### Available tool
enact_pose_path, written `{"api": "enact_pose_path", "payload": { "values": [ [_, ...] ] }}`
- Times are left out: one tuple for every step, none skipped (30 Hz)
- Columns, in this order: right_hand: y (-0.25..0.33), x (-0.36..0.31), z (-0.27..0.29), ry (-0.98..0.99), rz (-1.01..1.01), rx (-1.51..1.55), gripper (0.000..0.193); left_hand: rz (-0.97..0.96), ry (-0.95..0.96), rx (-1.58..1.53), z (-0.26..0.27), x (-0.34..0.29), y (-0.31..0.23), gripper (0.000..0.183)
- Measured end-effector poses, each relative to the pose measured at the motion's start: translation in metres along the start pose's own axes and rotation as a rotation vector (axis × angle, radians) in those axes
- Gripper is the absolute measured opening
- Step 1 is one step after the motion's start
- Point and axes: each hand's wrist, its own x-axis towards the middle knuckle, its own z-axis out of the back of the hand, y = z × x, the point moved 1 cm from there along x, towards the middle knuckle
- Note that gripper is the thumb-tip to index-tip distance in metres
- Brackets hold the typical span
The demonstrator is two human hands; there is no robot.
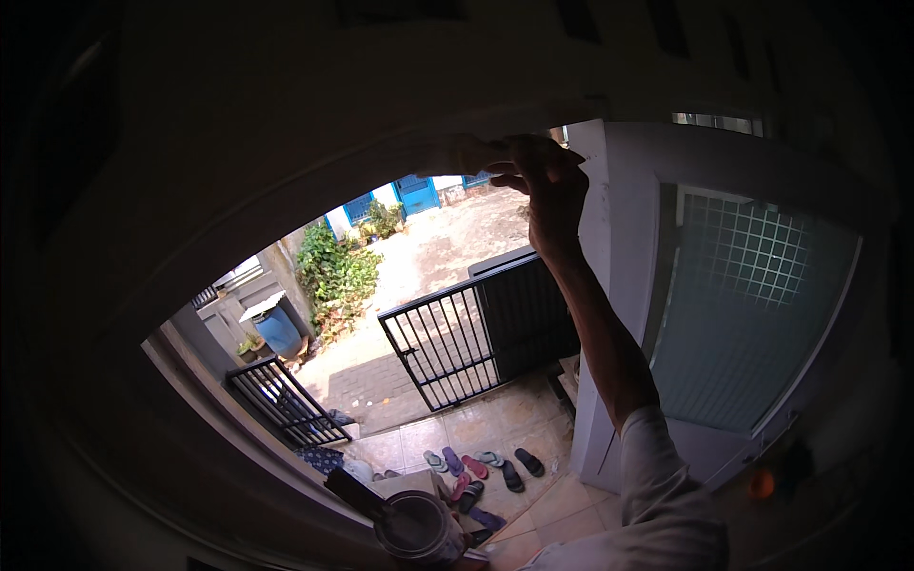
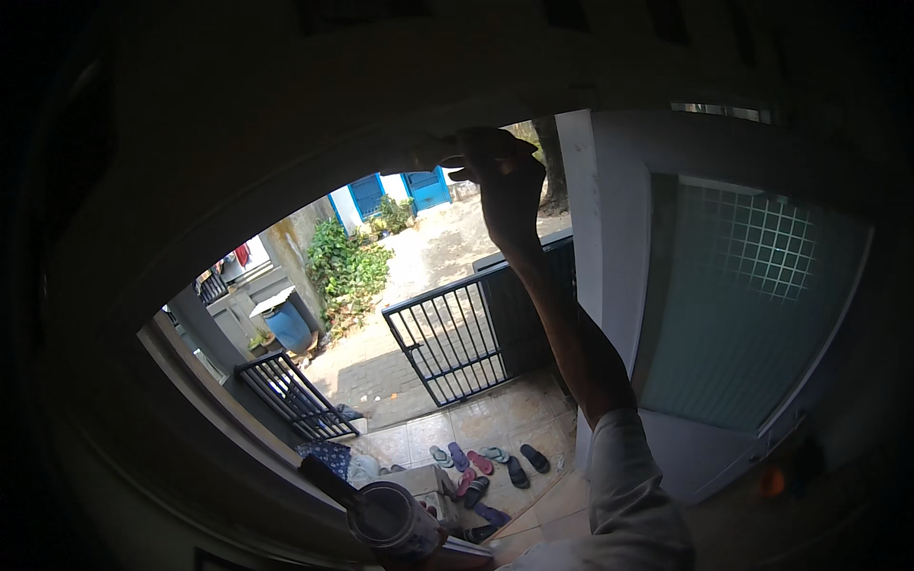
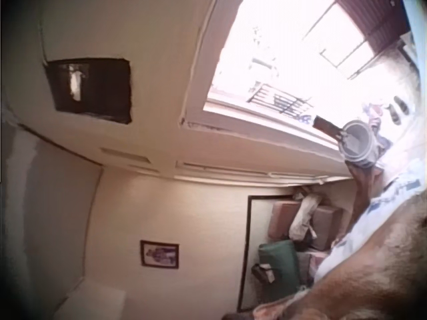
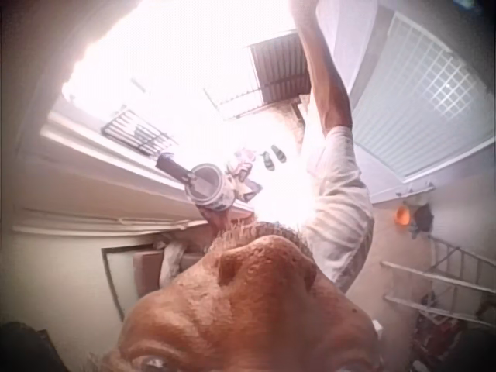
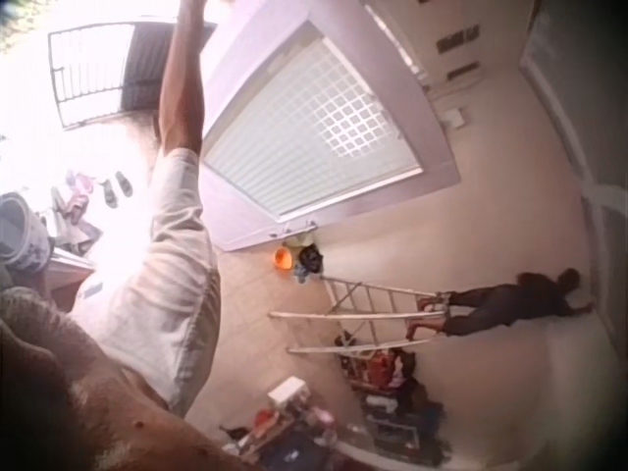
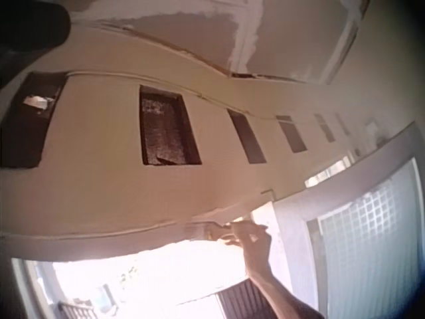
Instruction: The person paints the upper and side sections of a white door frame using a paintbrush and a can of white paint. They repeatedly dip the brush into the can and apply paint to the frame, occasionally moving a red stool to adjust their position.
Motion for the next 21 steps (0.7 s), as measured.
{"api": "enact_pose_path", "payload": {
  "values": [
    [-0.008, 0.012, 0.027, -0.089, -0.015, -0.042, 0.022, 0.005, 0.011, -0.008, -0.001, 0.001, -0.001, 0.072],
    [-0.006, 0.023, 0.049, -0.160, -0.017, -0.131, 0.024, 0.007, 0.022, -0.013, -0.001, 0.002, -0.002, 0.072],
    [-0.004, 0.034, 0.073, -0.213, 0.043, -0.267, 0.028, 0.018, 0.033, -0.024, 0.000, 0.001, 0.000, 0.072],
    [0.006, 0.043, 0.094, -0.258, 0.046, -0.342, 0.032, 0.032, 0.049, -0.033, 0.001, 0.003, 0.000, 0.072],
    [0.008, 0.048, 0.114, -0.296, 0.099, -0.417, 0.036, 0.042, 0.064, -0.042, 0.002, 0.003, 0.000, 0.072],
    [0.011, 0.046, 0.120, -0.304, 0.129, -0.488, 0.037, 0.042, 0.087, -0.049, 0.001, 0.004, -0.004, 0.071],
    [0.015, 0.039, 0.126, -0.316, 0.115, -0.491, 0.037, 0.042, 0.111, -0.057, 0.002, 0.004, -0.007, 0.071],
    [0.035, 0.032, 0.125, -0.296, 0.104, -0.513, 0.038, 0.066, 0.146, -0.082, 0.002, 0.008, -0.005, 0.071],
    [0.050, 0.018, 0.119, -0.278, 0.078, -0.522, 0.038, 0.088, 0.196, -0.118, 0.003, 0.010, -0.005, 0.071],
    [0.051, -0.004, 0.107, -0.234, -0.013, -0.478, 0.038, 0.087, 0.235, -0.141, 0.006, 0.008, -0.011, 0.071],
    [0.069, -0.018, 0.098, -0.187, -0.074, -0.469, 0.038, 0.135, 0.295, -0.196, 0.007, 0.010, -0.008, 0.070],
    [0.079, -0.036, 0.088, -0.144, -0.146, -0.444, 0.038, 0.181, 0.363, -0.257, 0.012, 0.011, -0.008, 0.070],
    [0.086, -0.057, 0.075, -0.087, -0.243, -0.412, 0.035, 0.230, 0.429, -0.349, 0.013, 0.012, -0.009, 0.070],
    [0.093, -0.071, 0.071, -0.045, -0.331, -0.391, 0.031, 0.302, 0.490, -0.452, 0.009, 0.015, -0.004, 0.070],
    [0.092, -0.088, 0.071, 0.009, -0.433, -0.369, 0.031, 0.350, 0.542, -0.516, 0.001, 0.018, 0.001, 0.070],
    [0.097, -0.101, 0.057, 0.099, -0.482, -0.340, 0.030, 0.333, 0.485, -0.589, -0.024, 0.016, 0.009, 0.068],
    [0.101, -0.110, 0.037, 0.189, -0.535, -0.298, 0.028, 0.304, 0.427, -0.656, -0.042, 0.012, 0.012, 0.066],
    [0.102, -0.116, 0.026, 0.258, -0.570, -0.303, 0.028, 0.186, 0.356, -0.388, -0.026, 0.017, 0.008, 0.063],
    [0.102, -0.120, 0.015, 0.329, -0.609, -0.297, 0.027, 0.086, 0.270, -0.076, -0.013, 0.019, 0.002, 0.062],
    [0.103, -0.125, 0.007, 0.401, -0.660, -0.299, 0.027, 0.034, 0.165, 0.205, 0.000, 0.022, 0.000, 0.063],
    [0.106, -0.122, -0.003, 0.491, -0.693, -0.343, 0.019, 0.020, 0.100, 0.281, 0.011, 0.020, 0.000, 0.065]
  ]
}}
